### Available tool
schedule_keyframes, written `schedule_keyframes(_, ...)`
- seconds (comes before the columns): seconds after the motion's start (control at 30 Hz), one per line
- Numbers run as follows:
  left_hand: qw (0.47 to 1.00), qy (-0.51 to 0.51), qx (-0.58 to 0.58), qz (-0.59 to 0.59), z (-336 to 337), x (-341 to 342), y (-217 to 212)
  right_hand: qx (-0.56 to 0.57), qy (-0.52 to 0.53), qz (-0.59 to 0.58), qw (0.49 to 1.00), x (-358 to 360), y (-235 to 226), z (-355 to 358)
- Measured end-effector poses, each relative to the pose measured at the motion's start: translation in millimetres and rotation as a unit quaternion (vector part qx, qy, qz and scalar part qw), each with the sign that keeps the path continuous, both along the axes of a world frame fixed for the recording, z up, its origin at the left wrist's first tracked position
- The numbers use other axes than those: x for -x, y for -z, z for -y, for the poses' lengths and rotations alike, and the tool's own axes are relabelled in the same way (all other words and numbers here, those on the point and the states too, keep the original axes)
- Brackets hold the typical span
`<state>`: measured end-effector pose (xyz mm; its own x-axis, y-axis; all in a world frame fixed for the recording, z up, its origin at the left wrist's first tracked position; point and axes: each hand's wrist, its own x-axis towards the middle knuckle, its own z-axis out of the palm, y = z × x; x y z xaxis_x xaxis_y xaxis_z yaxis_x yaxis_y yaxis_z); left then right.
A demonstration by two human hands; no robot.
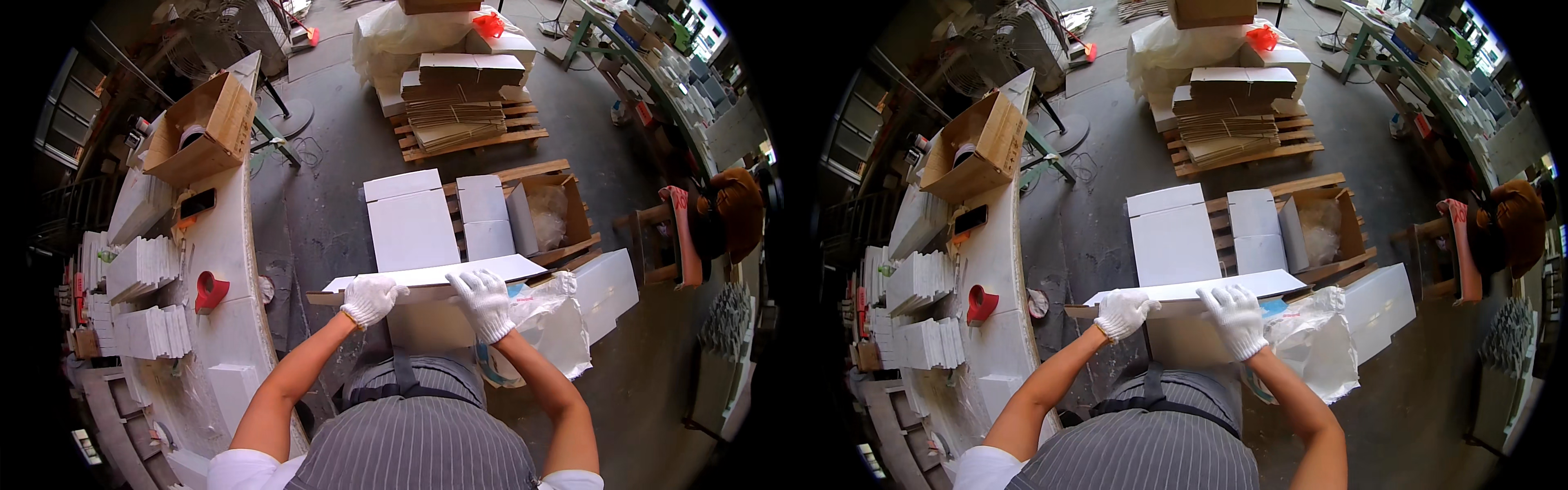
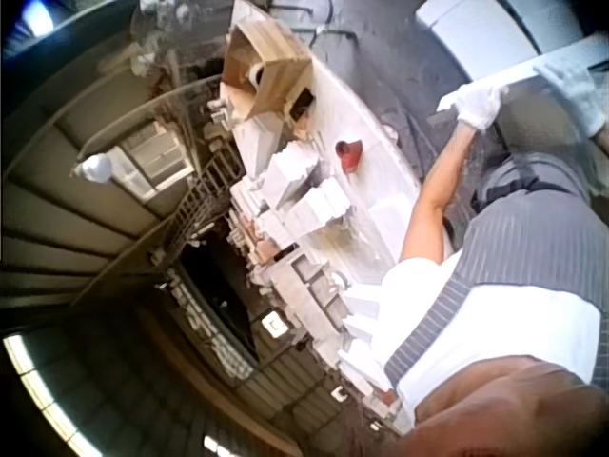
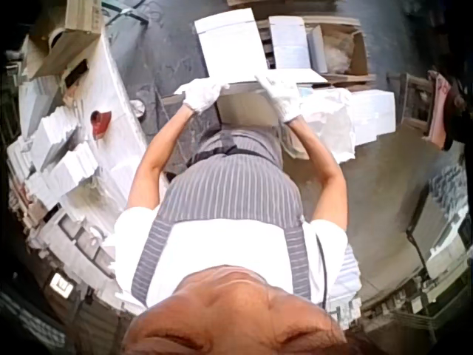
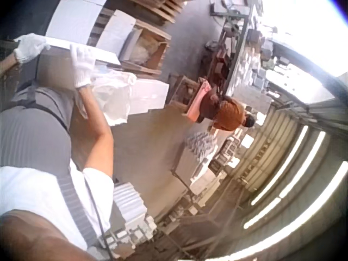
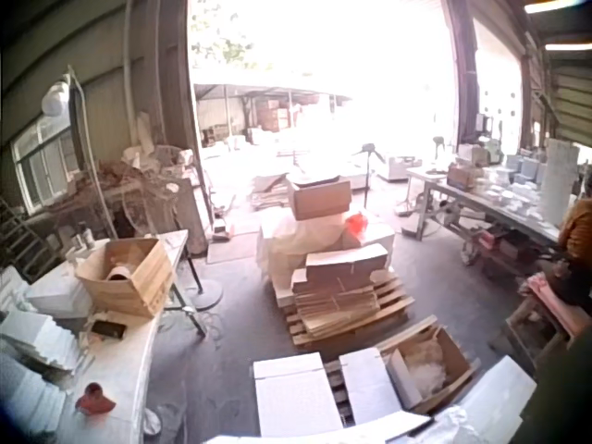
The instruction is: The person puts on white gloves and then repeatedly picks up white rectangular panels, places them into a cardboard box, and seals the box with tape. The person then wraps the sealed box in plastic film and stacks it with other finished packages.
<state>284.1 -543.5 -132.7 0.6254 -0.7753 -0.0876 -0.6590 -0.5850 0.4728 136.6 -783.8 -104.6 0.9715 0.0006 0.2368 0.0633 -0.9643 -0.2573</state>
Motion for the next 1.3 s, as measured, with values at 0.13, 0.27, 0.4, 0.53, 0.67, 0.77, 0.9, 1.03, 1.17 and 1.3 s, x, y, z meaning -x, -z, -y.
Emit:
schedule_keyframes(0.13,0.997,0.009,-0.069,-0.036,11,-12,-2,0.098,-0.049,0.026,0.994,-15,25,-9)
schedule_keyframes(0.27,0.998,0.002,-0.064,0.02,14,-16,-35,0.085,-0.036,0.071,0.993,-37,35,-8)
schedule_keyframes(0.4,0.972,0.017,0.06,0.225,7,5,-59,0.053,-0.05,0.085,0.994,-42,28,-10)
schedule_keyframes(0.53,0.976,0.004,-0.059,0.209,-6,18,-28,0.038,-0.067,0.056,0.995,-31,43,-18)
schedule_keyframes(0.67,0.982,0.039,-0.056,0.176,-19,28,19,0.049,-0.156,0.003,0.987,-25,57,-10)
schedule_keyframes(0.77,0.984,0.046,-0.025,0.171,-25,20,34,0.035,-0.175,-0.014,0.984,-38,57,-8)
schedule_keyframes(0.9,0.979,0.045,-0.024,0.196,-13,1,3,0.028,-0.155,-0.04,0.987,-51,40,-2)
schedule_keyframes(1.03,0.942,-0.001,0.046,0.333,-26,3,-53,0.018,-0.105,0.015,0.994,-37,37,-9)
schedule_keyframes(1.17,0.962,-0.075,-0.07,0.254,-84,8,-37,0.022,-0.125,0.023,0.992,-28,30,-28)
schedule_keyframes(1.3,0.969,-0.05,-0.111,0.214,-89,2,-30,0.035,-0.151,-0.043,0.987,-33,33,-36)
